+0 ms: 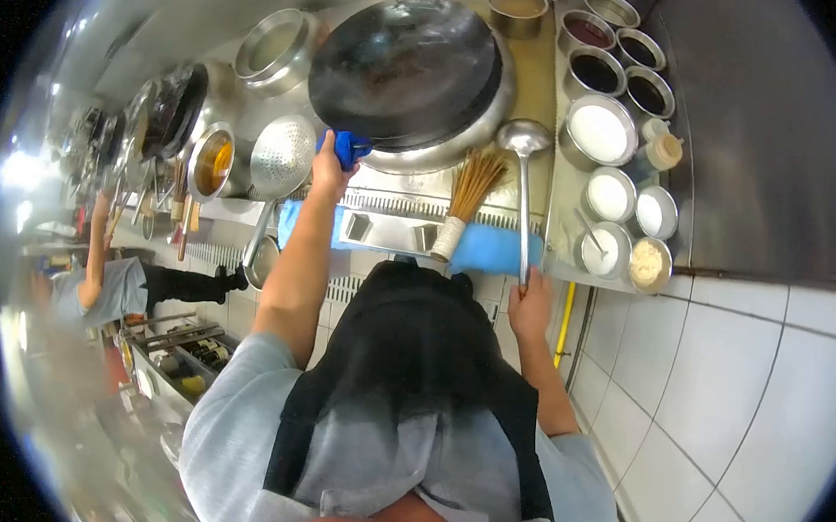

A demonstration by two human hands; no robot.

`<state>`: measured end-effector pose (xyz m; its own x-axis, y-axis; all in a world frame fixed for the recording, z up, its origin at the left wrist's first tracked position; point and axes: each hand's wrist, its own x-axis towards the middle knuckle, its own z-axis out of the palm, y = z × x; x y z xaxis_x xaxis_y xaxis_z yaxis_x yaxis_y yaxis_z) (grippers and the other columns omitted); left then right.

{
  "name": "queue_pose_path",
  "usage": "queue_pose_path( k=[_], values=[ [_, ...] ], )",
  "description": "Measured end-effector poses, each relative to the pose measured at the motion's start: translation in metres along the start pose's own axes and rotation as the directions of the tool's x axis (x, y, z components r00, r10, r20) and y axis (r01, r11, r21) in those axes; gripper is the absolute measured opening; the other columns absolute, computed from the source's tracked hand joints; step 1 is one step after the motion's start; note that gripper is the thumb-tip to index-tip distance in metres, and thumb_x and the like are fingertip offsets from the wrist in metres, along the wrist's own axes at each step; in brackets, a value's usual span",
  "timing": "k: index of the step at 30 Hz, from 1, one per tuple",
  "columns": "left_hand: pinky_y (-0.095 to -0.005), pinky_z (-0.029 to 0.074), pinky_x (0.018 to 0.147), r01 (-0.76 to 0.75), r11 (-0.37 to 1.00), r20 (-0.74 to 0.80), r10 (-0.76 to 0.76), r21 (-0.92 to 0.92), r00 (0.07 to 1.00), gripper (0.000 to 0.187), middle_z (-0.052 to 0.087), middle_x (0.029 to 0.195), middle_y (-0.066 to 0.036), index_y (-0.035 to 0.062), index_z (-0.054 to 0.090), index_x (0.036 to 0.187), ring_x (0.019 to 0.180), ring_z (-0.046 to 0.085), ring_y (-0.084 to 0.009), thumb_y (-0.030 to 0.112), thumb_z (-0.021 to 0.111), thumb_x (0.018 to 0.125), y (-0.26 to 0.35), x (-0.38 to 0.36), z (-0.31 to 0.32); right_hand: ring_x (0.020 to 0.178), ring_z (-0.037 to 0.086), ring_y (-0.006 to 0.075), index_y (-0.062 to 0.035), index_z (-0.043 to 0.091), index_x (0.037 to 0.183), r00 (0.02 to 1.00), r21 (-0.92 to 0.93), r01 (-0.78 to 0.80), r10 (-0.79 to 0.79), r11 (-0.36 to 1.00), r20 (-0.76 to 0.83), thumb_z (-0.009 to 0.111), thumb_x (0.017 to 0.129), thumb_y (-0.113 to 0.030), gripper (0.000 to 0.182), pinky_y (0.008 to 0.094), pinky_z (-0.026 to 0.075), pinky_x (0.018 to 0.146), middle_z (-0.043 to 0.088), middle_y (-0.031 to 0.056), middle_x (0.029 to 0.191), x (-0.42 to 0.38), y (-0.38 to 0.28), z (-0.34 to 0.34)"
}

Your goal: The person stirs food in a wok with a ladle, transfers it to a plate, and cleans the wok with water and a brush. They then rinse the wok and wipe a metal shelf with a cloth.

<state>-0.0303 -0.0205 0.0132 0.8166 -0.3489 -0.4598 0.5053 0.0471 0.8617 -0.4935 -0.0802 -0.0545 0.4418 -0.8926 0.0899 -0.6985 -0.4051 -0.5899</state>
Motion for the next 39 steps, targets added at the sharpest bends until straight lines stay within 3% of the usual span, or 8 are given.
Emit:
queue_pose_path(
  k=[4, 11, 22, 25, 32, 35, 37, 39],
  values=[
    [-0.0367, 0.058, 0.069, -0.003, 1.000, 0.062, 0.004, -0.010, 0.998, 0.051, 0.070, 0.104, -0.013, 0.0017, 0.059, 0.123, 0.084, 0.069, -0.0250, 0.046, 0.065, 0.100, -0.050, -0.025, -0.043, 0.080, 0.067, 0.0363, -0.0041, 0.061, 0.130, 0.971, 0.186, 0.215, -0.230, 0.959, 0.059, 0.066, 0.090, -0.012, 0.041, 0.0451, 0.055, 0.076, 0.069, 0.0143, 0.087, -0.012, -0.015, 0.004],
    [-0.0487, 0.054, 0.095, -0.198, 0.406, 0.169, 0.107, 0.892, 0.980, 0.067, 0.070, 0.117, -0.029, 0.0015, 0.062, 0.125, 0.109, 0.069, -0.0435, 0.055, 0.073, 0.086, -0.119, -0.076, -0.067, 0.089, 0.068, 0.0194, -0.0036, 0.061, 0.129, 0.464, 0.369, -0.777, 0.068, 0.509, 0.883, 0.072, 0.095, -0.021, 0.040, 0.0364, 0.057, 0.078, 0.070, 0.0052, 0.102, -0.025, 0.012, 0.143],
    [-0.0496, 0.054, 0.093, -0.157, 0.430, 0.045, 0.259, 0.889, 0.965, 0.081, 0.068, 0.120, -0.027, 0.0033, 0.045, 0.141, 0.108, 0.068, -0.0438, 0.054, 0.077, 0.086, -0.098, -0.125, -0.060, 0.119, 0.062, 0.0289, -0.0109, 0.051, 0.141, 0.461, 0.417, -0.882, 0.222, 0.218, 0.859, 0.058, 0.104, -0.023, 0.040, 0.0507, 0.057, 0.097, 0.059, 0.0077, 0.134, -0.015, 0.113, 0.361],
    [-0.0480, 0.053, 0.098, -0.286, 0.374, 0.119, 0.411, 0.882, 0.904, 0.079, 0.061, 0.134, -0.025, 0.0037, 0.045, 0.145, 0.117, 0.064, -0.0419, 0.052, 0.074, 0.090, -0.108, -0.166, -0.104, 0.121, 0.061, 0.0359, -0.0070, 0.056, 0.137, 0.303, 0.406, -0.868, 0.342, -0.285, 0.889, 0.048, 0.106, -0.033, 0.041, 0.0569, 0.048, 0.111, 0.063, 0.0127, 0.133, -0.013, 0.053, 0.345],
    [-0.0531, 0.052, 0.100, 0.132, -0.119, -0.176, -0.561, 0.984, 0.809, 0.057, 0.066, 0.130, -0.023, 0.0045, 0.061, 0.137, 0.122, 0.064, -0.0386, 0.035, 0.070, 0.089, -0.264, -0.329, -0.395, 0.094, 0.066, 0.0258, -0.0058, 0.061, 0.128, 0.248, 0.323, -0.807, 0.213, -0.494, 0.945, 0.066, 0.096, -0.022, 0.036, 0.0467, 0.055, 0.097, 0.068, 0.0101, 0.132, -0.010, 0.083, 0.378],
    [-0.0486, 0.052, 0.098, 0.076, -0.202, -0.206, -0.767, 0.976, 0.608, 0.058, 0.071, 0.123, -0.021, 0.0081, 0.062, 0.136, 0.116, 0.068, -0.0377, 0.046, 0.064, 0.093, -0.378, -0.427, -0.530, 0.078, 0.063, 0.0194, -0.0103, 0.058, 0.132, 0.352, 0.352, -0.915, 0.037, -0.198, 0.935, 0.072, 0.092, -0.016, 0.043, 0.0418, 0.058, 0.083, 0.071, 0.0084, 0.120, -0.009, 0.056, 0.336],
    [-0.0474, 0.053, 0.096, 0.481, -0.092, -0.388, -0.730, 0.872, 0.562, 0.055, 0.072, 0.118, -0.022, 0.0059, 0.072, 0.120, 0.113, 0.068, -0.0372, 0.051, 0.067, 0.089, -0.287, -0.466, -0.500, 0.075, 0.062, 0.0186, -0.0114, 0.054, 0.135, 0.348, 0.343, -0.933, 0.031, 0.114, 0.937, 0.073, 0.092, -0.016, 0.047, 0.0408, 0.058, 0.078, 0.070, 0.0087, 0.116, -0.015, 0.008, 0.297],
    [-0.0484, 0.054, 0.093, 0.607, 0.074, -0.543, -0.370, 0.792, 0.754, 0.056, 0.073, 0.113, -0.022, 0.0044, 0.074, 0.112, 0.109, 0.069, -0.0395, 0.053, 0.069, 0.085, -0.322, -0.495, -0.539, 0.068, 0.062, 0.0188, -0.0111, 0.044, 0.144, 0.277, 0.215, -0.822, 0.040, 0.527, 0.960, 0.070, 0.093, -0.012, 0.057, 0.0383, 0.059, 0.066, 0.069, 0.0098, 0.106, -0.022, -0.036, 0.288]
  ],
)
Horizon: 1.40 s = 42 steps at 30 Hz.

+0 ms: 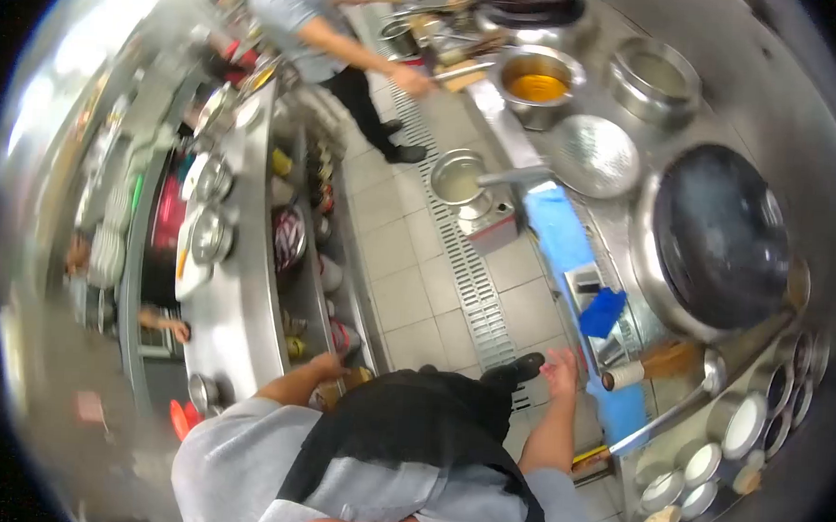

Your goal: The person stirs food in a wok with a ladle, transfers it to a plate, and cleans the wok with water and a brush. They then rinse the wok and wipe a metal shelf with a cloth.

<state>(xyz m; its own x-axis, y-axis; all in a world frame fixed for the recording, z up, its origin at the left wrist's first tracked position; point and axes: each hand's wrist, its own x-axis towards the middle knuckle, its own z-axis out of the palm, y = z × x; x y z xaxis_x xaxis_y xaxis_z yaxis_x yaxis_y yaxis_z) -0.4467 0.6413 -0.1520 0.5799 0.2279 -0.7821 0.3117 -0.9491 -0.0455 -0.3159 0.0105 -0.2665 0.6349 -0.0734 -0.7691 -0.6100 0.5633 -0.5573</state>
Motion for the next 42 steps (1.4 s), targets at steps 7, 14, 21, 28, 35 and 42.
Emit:
queue_pose_path(
  k=[7, 14, 21, 28, 35, 42],
  values=[
    [-0.0496, 0.047, 0.108, -0.243, 0.893, -0.622, -0.052, -0.379, 0.781, 0.046, 0.067, 0.126, -0.024, 0.0012, 0.069, 0.117, 0.125, 0.059, -0.0406, 0.035, 0.073, 0.086, 0.008, -0.049, -0.039, 0.068, 0.066, 0.0218, -0.0044, 0.067, 0.120, 0.949, -0.978, -0.003, 0.309, 0.208, 0.063, 0.063, 0.093, -0.019, 0.031, 0.0415, 0.055, 0.059, 0.072, 0.0149, 0.103, -0.030, 0.057, 0.089],
    [-0.0555, 0.032, 0.120, 0.048, 0.857, -0.716, -0.458, -0.513, 0.526, 0.050, 0.051, 0.148, -0.018, 0.0078, 0.063, 0.129, 0.144, 0.041, -0.0371, 0.016, 0.071, 0.081, -0.049, -0.139, -0.001, 0.065, 0.065, 0.0214, -0.0045, 0.071, 0.099, 0.670, -0.701, 0.713, 0.272, 0.024, 0.691, 0.066, 0.092, -0.010, 0.010, 0.0358, 0.052, 0.053, 0.070, 0.0118, 0.084, -0.015, 0.154, 0.173],
    [-0.0511, 0.030, 0.122, 0.112, 0.633, -0.563, -0.744, -0.766, 0.359, 0.055, 0.044, 0.157, -0.020, 0.0087, 0.059, 0.138, 0.149, 0.037, -0.0373, 0.013, 0.069, 0.084, -0.006, -0.202, 0.071, 0.069, 0.067, 0.0218, -0.0106, 0.064, 0.117, 0.811, -0.910, 0.399, 0.508, -0.115, 0.292, 0.064, 0.092, -0.012, 0.025, 0.0381, 0.056, 0.057, 0.069, 0.0092, 0.089, 0.056, 0.049, 0.317],
    [-0.0432, 0.028, 0.124, -0.163, 0.126, -0.076, -0.956, -0.978, -0.284, 0.063, 0.041, 0.158, -0.025, -0.0035, 0.051, 0.141, 0.149, 0.036, -0.0405, 0.020, 0.074, 0.088, -0.020, -0.248, 0.110, 0.070, 0.067, 0.0194, -0.0118, 0.062, 0.114, 0.823, -0.893, 0.447, 0.414, -0.050, 0.389, 0.061, 0.094, -0.014, 0.020, 0.0342, 0.057, 0.055, 0.069, 0.0066, 0.090, 0.106, -0.013, 0.378],
    [-0.0497, 0.025, 0.124, -0.082, 0.402, -0.170, -0.552, -0.912, -0.816, 0.075, 0.029, 0.161, -0.029, -0.0039, 0.039, 0.148, 0.152, 0.029, -0.0424, 0.017, 0.078, 0.087, -0.112, -0.394, 0.057, 0.069, 0.066, 0.0181, -0.0115, 0.065, 0.109, 0.791, -0.897, 0.431, 0.519, -0.099, 0.323, 0.061, 0.095, -0.016, 0.015, 0.0352, 0.056, 0.055, 0.069, 0.0060, 0.087, 0.058, 0.027, 0.325],
    [-0.0432, 0.036, 0.117, 0.180, 0.598, -0.390, -0.242, -0.781, -0.888, 0.066, 0.047, 0.152, -0.023, -0.0035, 0.048, 0.145, 0.142, 0.045, -0.0373, 0.030, 0.075, 0.095, -0.207, -0.493, 0.012, 0.063, 0.059, 0.0145, -0.0054, 0.066, 0.108, 0.605, -0.616, 0.746, 0.644, -0.252, 0.469, 0.063, 0.092, -0.017, 0.019, 0.0315, 0.047, 0.050, 0.062, 0.0032, 0.075, -0.012, 0.031, 0.265]
  ],
)
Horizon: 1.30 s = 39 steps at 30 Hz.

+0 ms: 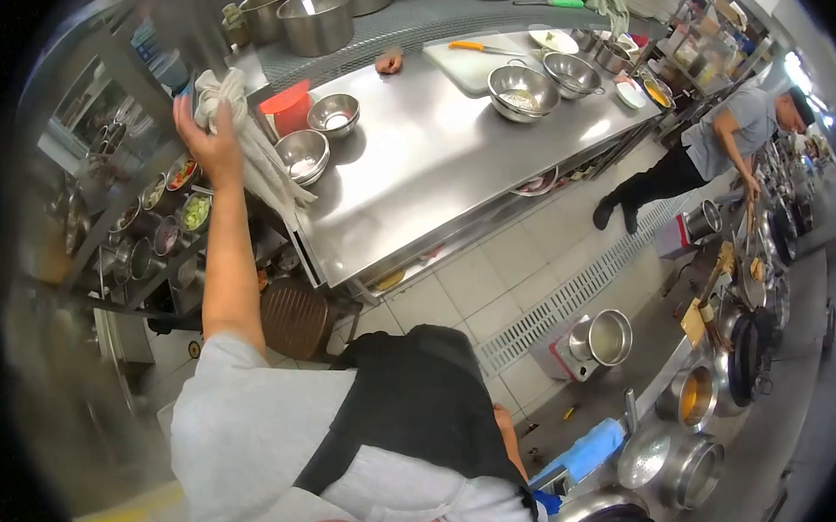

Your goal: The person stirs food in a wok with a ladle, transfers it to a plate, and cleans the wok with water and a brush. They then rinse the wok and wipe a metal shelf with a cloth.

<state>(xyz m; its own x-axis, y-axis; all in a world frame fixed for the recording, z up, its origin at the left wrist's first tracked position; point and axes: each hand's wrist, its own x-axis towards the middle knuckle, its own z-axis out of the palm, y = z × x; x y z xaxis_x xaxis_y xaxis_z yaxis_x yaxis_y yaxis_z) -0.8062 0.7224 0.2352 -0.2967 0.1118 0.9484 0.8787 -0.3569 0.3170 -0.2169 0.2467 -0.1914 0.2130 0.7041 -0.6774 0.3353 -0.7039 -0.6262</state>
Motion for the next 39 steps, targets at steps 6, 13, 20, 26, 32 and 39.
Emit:
queue_pose_path(
  k=[6, 13, 20, 26, 32, 39],
  values=[
    [-0.0419, 0.047, 0.103, 0.059, 0.996, 0.343, -0.077, 0.062, 0.936, 0.052, 0.065, 0.125, -0.021, 0.0015, 0.062, 0.132, 0.117, 0.062, -0.0361, 0.040, 0.068, 0.098, -0.039, 0.026, 0.023, 0.063, 0.057, 0.0129, -0.0031, 0.068, 0.105, 0.991, 0.177, -0.131, 0.135, 0.975, -0.012, 0.067, 0.091, -0.021, 0.023, 0.0302, 0.044, 0.051, 0.059, 0.0022, 0.072, 0.020, -0.082, 0.019],
    [-0.0419, 0.048, 0.099, 0.341, 0.933, 0.476, -0.251, -0.111, 0.843, 0.056, 0.066, 0.123, -0.022, 0.0010, 0.061, 0.128, 0.114, 0.064, -0.0364, 0.043, 0.073, 0.093, -0.033, 0.041, 0.010, 0.103, 0.067, 0.0199, 0.0019, 0.056, 0.141, 0.814, -0.057, 0.581, -0.579, 0.812, 0.044, 0.081, 0.089, -0.033, 0.067, 0.0330, 0.056, 0.084, 0.069, 0.0137, 0.119, 0.092, -0.443, 0.119],
    [-0.0380, 0.051, 0.087, 0.481, 0.875, 0.567, -0.372, -0.049, 0.735, 0.048, 0.073, 0.101, -0.018, 0.0000, 0.066, 0.109, 0.095, 0.069, -0.0274, 0.044, 0.076, 0.091, -0.028, 0.055, -0.004, 0.132, 0.058, 0.0375, 0.0035, 0.039, 0.154, 0.512, 0.046, 0.854, -0.851, 0.519, 0.117, 0.084, 0.076, -0.049, 0.104, 0.0410, 0.047, 0.109, 0.056, 0.0266, 0.146, -0.017, -0.681, 0.244],
    [-0.0334, 0.049, 0.077, 0.450, 0.840, 0.599, -0.200, -0.302, 0.776, 0.033, 0.065, 0.082, -0.008, 0.0001, 0.064, 0.090, 0.079, 0.057, -0.0150, 0.032, 0.071, 0.099, -0.043, 0.063, 0.004, 0.109, 0.068, 0.0229, -0.0031, 0.067, 0.129, 0.543, 0.209, 0.784, -0.809, 0.585, 0.227, 0.065, 0.100, -0.041, 0.048, 0.0370, 0.052, 0.098, 0.074, 0.0160, 0.118, -0.030, -0.648, 0.267],
    [-0.0291, 0.045, 0.076, 0.720, 0.465, 0.690, -0.273, -0.515, 0.670, 0.034, 0.062, 0.084, -0.002, 0.0020, 0.061, 0.092, 0.079, 0.054, -0.0105, 0.032, 0.060, 0.107, -0.076, 0.042, 0.031, 0.106, 0.069, 0.0314, 0.0001, 0.067, 0.125, 0.471, 0.229, 0.817, -0.841, 0.530, 0.267, 0.063, 0.099, -0.043, 0.051, 0.0405, 0.052, 0.097, 0.073, 0.0222, 0.114, -0.072, -0.635, 0.208],
    [-0.0294, 0.048, 0.078, 0.711, 0.453, 0.537, -0.466, -0.538, 0.703, 0.035, 0.064, 0.094, -0.004, 0.0022, 0.061, 0.099, 0.083, 0.057, -0.0119, 0.036, 0.056, 0.109, -0.037, 0.018, 0.016, 0.104, 0.070, 0.0339, 0.0009, 0.068, 0.123, 0.444, 0.148, 0.856, -0.851, 0.495, 0.279, 0.061, 0.100, -0.043, 0.051, 0.0419, 0.052, 0.095, 0.073, 0.0259, 0.111, -0.085, -0.616, 0.161]
  ],
)
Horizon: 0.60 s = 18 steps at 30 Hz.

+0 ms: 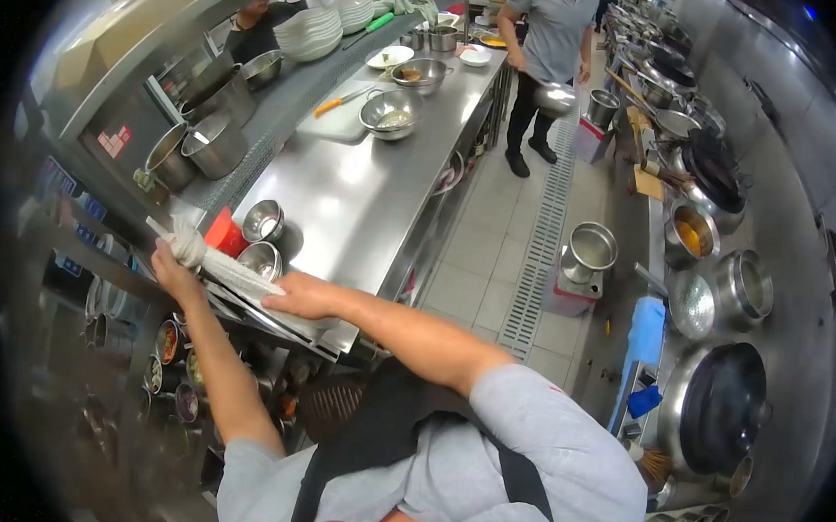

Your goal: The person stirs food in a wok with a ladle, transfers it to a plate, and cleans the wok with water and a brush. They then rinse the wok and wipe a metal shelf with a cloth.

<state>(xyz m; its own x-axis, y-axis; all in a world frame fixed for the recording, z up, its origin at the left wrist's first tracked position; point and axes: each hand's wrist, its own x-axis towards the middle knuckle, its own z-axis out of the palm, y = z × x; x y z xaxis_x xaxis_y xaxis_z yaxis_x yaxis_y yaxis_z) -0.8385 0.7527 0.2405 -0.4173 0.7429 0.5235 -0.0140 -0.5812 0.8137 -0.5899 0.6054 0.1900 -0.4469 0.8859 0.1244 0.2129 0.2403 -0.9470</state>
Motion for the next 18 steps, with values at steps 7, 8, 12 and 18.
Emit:
queue_pose_path(
  k=[7, 8, 12, 18],
  values=[
    [-0.0400, 0.048, 0.103, 0.593, 0.673, 0.426, -0.425, -0.441, 0.799, 0.038, 0.069, 0.121, -0.017, -0.0016, 0.063, 0.115, 0.110, 0.065, -0.0245, 0.034, 0.059, 0.106, 0.017, -0.166, 0.018, 0.094, 0.070, 0.0334, -0.0036, 0.071, 0.113, 1.000, -0.174, 0.006, -0.002, 0.985, 0.022, 0.061, 0.101, -0.044, 0.044, 0.0436, 0.054, 0.086, 0.074, 0.0215, 0.100, -0.033, 0.011, 0.003],
    [-0.0416, 0.047, 0.106, 0.720, 0.614, 0.688, -0.368, -0.325, 0.625, 0.036, 0.069, 0.122, -0.020, -0.0021, 0.063, 0.115, 0.112, 0.065, -0.0264, 0.032, 0.061, 0.104, -0.007, -0.184, 0.007, 0.094, 0.070, 0.0358, -0.0037, 0.071, 0.111, 0.998, -0.257, -0.022, 0.035, 0.966, 0.045, 0.061, 0.101, -0.043, 0.042, 0.0449, 0.054, 0.085, 0.073, 0.0218, 0.099, -0.038, 0.012, 0.000],
    [-0.0432, 0.050, 0.105, 0.550, 0.834, 0.706, -0.368, -0.038, 0.605, 0.026, 0.072, 0.114, -0.022, -0.0051, 0.064, 0.116, 0.108, 0.068, -0.0303, 0.016, 0.062, 0.100, 0.064, -0.211, 0.036, 0.093, 0.070, 0.0394, -0.0043, 0.072, 0.109, 0.998, -0.126, -0.060, 0.059, 0.990, -0.013, 0.059, 0.100, -0.045, 0.044, 0.0493, 0.053, 0.086, 0.073, 0.0224, 0.098, -0.070, 0.024, 0.001],
    [-0.0465, 0.036, 0.118, -0.515, 0.852, 0.550, 0.386, 0.095, 0.740, 0.035, 0.054, 0.148, -0.024, -0.0063, 0.063, 0.129, 0.136, 0.052, -0.0353, -0.004, 0.056, 0.095, 0.141, -0.155, 0.031, 0.085, 0.070, 0.0348, -0.0045, 0.070, 0.095, 0.984, -0.222, -0.170, 0.154, 0.960, -0.088, 0.066, 0.096, -0.048, 0.044, 0.0437, 0.054, 0.077, 0.071, 0.0172, 0.087, -0.134, 0.102, -0.021]
  ],
)
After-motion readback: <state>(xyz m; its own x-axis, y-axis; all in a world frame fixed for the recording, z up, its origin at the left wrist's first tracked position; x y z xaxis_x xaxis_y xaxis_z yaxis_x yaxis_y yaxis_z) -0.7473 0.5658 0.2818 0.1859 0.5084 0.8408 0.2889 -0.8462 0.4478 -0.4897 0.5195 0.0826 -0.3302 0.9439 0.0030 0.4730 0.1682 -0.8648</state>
